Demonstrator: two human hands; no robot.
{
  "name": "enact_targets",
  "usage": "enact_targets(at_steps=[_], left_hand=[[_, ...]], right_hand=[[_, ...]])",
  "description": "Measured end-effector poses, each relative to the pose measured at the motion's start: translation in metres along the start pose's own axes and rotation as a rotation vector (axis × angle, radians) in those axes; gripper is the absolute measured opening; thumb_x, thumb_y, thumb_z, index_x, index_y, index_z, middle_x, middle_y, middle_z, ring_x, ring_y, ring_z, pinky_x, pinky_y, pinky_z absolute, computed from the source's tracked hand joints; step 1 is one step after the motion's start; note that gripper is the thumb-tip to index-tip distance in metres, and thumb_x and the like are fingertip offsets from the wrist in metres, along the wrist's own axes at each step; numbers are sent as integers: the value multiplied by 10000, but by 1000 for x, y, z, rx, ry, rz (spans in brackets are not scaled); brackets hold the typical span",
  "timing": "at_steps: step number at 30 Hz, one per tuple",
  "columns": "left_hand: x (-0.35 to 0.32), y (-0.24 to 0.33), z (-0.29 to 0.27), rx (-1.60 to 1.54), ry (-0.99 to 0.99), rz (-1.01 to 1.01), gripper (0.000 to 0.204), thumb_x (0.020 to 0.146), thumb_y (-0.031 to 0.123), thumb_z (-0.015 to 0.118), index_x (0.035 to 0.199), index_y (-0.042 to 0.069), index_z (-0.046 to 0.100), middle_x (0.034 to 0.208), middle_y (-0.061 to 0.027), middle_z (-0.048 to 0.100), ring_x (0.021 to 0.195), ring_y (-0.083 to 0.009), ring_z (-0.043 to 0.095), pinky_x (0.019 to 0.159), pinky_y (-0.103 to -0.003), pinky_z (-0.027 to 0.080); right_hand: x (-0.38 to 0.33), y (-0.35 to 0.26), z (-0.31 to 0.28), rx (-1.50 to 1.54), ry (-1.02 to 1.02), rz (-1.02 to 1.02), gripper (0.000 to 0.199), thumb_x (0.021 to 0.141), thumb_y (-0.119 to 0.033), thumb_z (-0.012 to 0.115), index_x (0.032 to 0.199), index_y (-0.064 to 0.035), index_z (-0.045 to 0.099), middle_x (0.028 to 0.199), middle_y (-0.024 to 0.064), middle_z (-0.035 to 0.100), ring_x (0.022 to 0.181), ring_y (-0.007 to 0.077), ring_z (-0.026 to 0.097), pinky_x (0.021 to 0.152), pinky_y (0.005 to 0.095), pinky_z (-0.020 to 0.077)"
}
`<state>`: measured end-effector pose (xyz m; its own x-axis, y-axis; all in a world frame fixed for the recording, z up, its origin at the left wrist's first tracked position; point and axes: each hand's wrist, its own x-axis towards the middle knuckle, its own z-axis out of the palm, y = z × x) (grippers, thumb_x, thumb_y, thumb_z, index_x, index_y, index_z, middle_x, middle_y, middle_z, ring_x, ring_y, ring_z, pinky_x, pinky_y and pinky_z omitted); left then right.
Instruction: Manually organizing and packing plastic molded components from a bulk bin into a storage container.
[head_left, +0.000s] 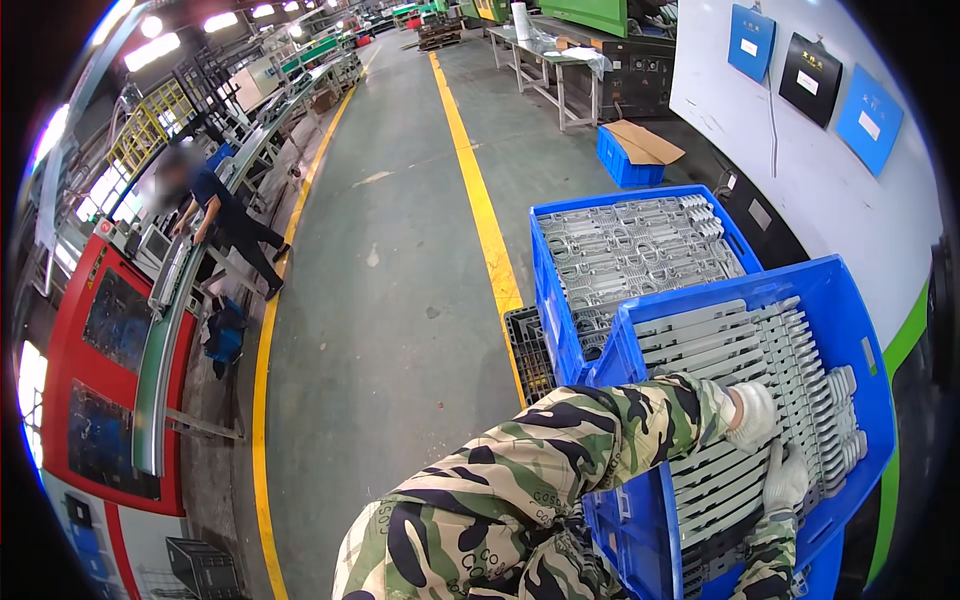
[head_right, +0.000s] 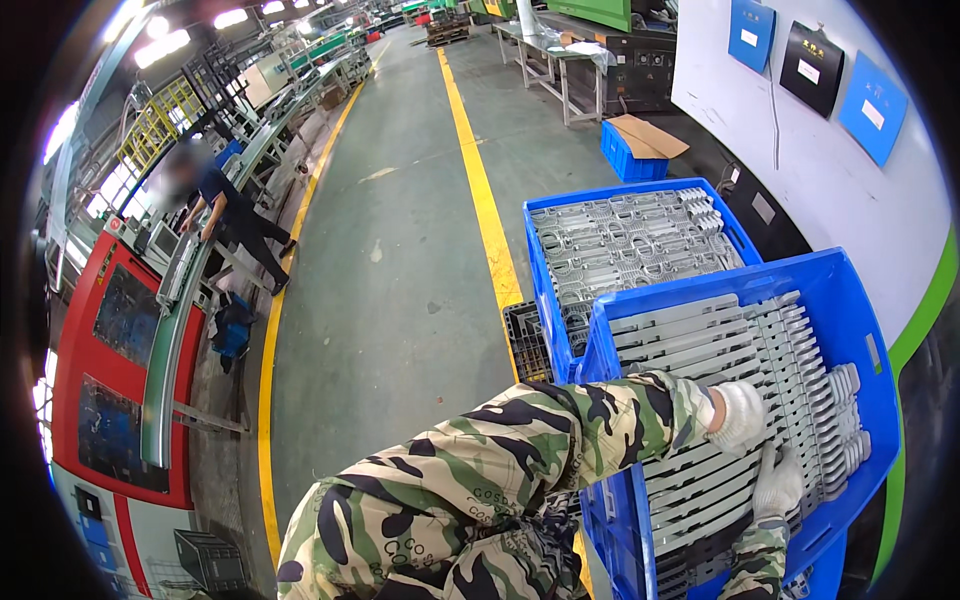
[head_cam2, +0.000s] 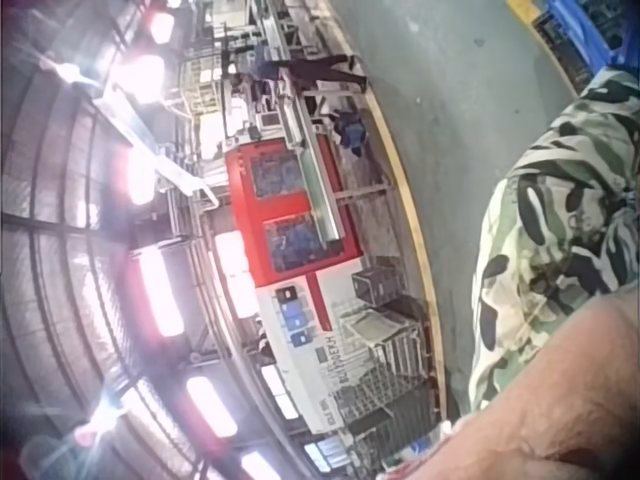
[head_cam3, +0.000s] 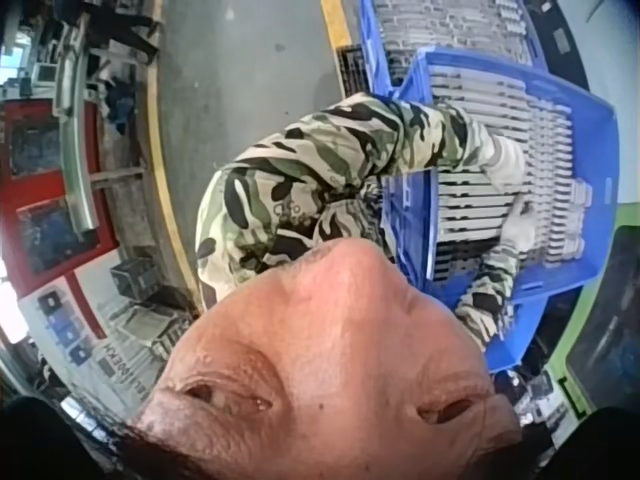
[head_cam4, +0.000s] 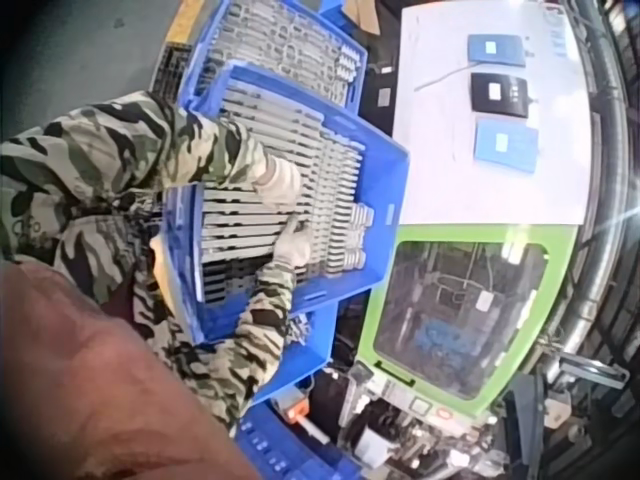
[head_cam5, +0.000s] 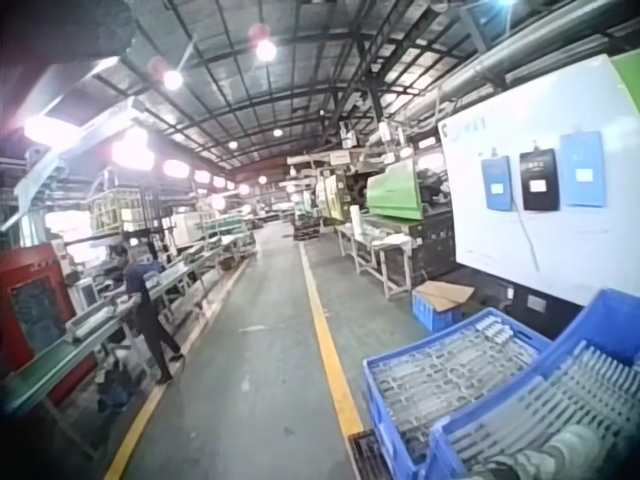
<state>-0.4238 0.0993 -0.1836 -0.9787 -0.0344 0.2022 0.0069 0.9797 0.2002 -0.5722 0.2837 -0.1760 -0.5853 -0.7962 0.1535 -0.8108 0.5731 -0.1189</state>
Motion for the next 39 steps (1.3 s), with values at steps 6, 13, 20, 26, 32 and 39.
enact_targets(at_steps=[6,13,20,26,32,39], left_hand=[[-2,4,-20,-54,48,-63,376,796,437,739,877,92,864,826,-183,779,847,-418,764,772,-525,617],[-8,-3,-40,-58,38,-58,431,853,466,745,871,46,842,817,-210,773,857,-428,766,810,-515,625],[-17,0,-55,-31,25,-93,463,836,522,739,923,86,868,829,-198,778,852,-425,766,807,-520,619],[-17,15,-50,-11,137,6,401,903,421,690,832,47,816,775,-192,766,776,-408,765,726,-501,619],[-22,3,-87,346,371,12,259,927,260,694,778,58,754,773,-145,750,667,-318,722,572,-488,589],[-30,-26,-112,88,181,-431,271,1013,291,591,1021,123,803,1072,-174,805,989,-395,784,867,-528,620]], right_hand=[[10,13,13,101,231,-103,555,1071,-473,617,1331,8,708,1164,275,775,1117,461,724,990,548,543],[29,-28,-21,219,-160,-47,612,1088,-520,576,1161,64,744,1073,341,749,1085,522,705,938,561,526],[34,-24,-4,69,-104,-75,604,1104,-537,546,1124,34,743,1020,331,746,1035,526,712,895,586,532],[8,-25,-35,22,-140,-124,552,1110,-521,538,1266,-31,736,1098,328,754,1020,522,726,896,606,543],[21,-11,45,-160,118,-158,552,1072,-516,620,1332,-36,705,1015,218,796,992,400,776,932,531,585],[38,-95,-39,81,-267,-54,824,1051,-702,562,1336,64,661,1224,286,772,1196,442,738,1024,512,573]])
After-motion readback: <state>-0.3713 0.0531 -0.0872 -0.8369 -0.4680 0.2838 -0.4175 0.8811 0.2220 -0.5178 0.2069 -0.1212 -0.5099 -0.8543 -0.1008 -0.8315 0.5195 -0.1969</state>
